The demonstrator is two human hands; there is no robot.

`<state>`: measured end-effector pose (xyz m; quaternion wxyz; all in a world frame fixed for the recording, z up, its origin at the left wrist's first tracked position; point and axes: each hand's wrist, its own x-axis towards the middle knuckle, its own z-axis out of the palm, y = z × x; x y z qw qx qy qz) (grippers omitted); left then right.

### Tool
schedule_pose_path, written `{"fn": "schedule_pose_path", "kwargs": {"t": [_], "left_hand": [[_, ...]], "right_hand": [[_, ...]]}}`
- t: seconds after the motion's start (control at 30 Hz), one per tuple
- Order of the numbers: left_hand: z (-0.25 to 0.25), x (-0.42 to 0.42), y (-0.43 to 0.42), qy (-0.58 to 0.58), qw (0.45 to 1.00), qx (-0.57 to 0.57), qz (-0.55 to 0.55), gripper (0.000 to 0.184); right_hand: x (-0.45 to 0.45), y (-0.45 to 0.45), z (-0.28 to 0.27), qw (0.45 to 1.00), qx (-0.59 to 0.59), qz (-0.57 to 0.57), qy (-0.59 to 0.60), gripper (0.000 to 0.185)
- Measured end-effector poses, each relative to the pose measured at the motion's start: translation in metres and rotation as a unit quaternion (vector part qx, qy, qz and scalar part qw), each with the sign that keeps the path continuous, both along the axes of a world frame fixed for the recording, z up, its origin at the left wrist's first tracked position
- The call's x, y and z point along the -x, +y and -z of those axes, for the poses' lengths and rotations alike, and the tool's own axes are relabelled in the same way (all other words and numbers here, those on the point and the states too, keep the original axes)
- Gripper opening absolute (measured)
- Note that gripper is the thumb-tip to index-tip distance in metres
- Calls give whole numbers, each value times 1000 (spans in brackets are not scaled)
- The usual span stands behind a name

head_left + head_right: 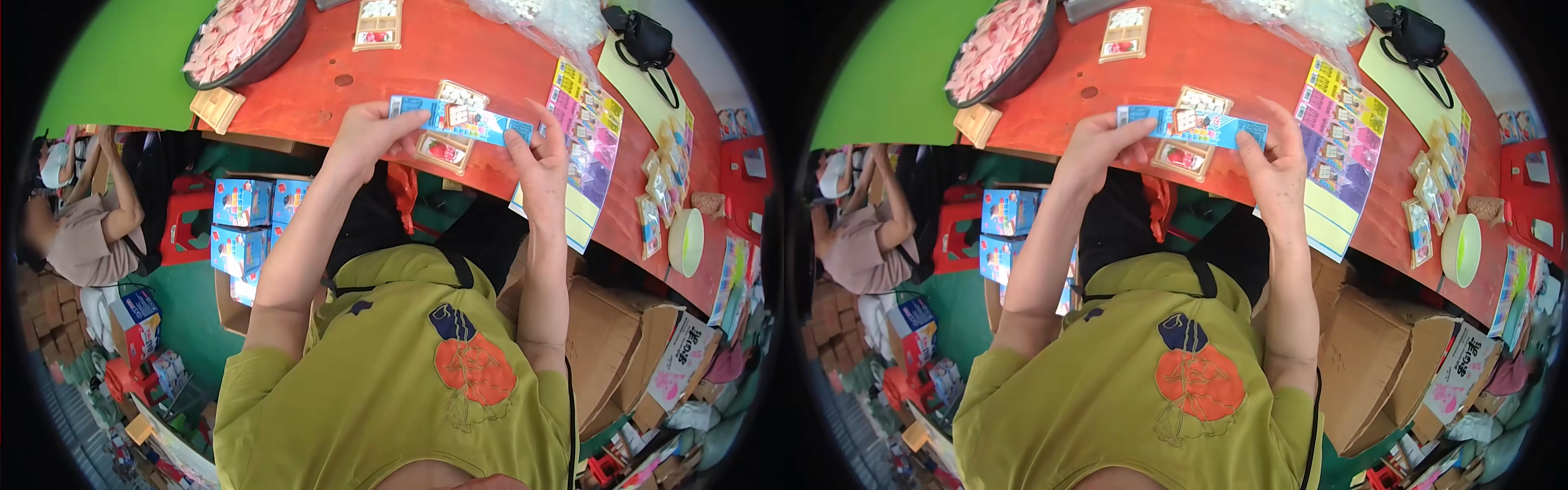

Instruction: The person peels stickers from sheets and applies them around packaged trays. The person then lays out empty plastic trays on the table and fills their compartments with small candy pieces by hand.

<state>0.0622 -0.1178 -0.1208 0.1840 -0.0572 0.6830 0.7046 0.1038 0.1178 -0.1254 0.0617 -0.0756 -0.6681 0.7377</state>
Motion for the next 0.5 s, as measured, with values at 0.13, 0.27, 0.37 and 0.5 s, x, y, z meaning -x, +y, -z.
{"fn": "schedule_pose_path", "kwargs": {"t": [0.13, 0.27, 0.37, 0.5], "left_hand": [[23, 24, -1, -31, 999, 42, 0, 28], [28, 27, 2, -51, 996, 76, 2, 30], [42, 33, 3, -30, 992, 119, 5, 29], [41, 29, 12, 9, 965, 262, 34, 32]], "right_hand": [[-3, -1, 38, 982, -190, 0, 18, 34], [-4, -12, 40, 968, -250, 5, 1, 28], [-2, -13, 47, 950, -308, -4, 57, 22], [-1, -15, 44, 894, -437, -23, 95, 32]]}}
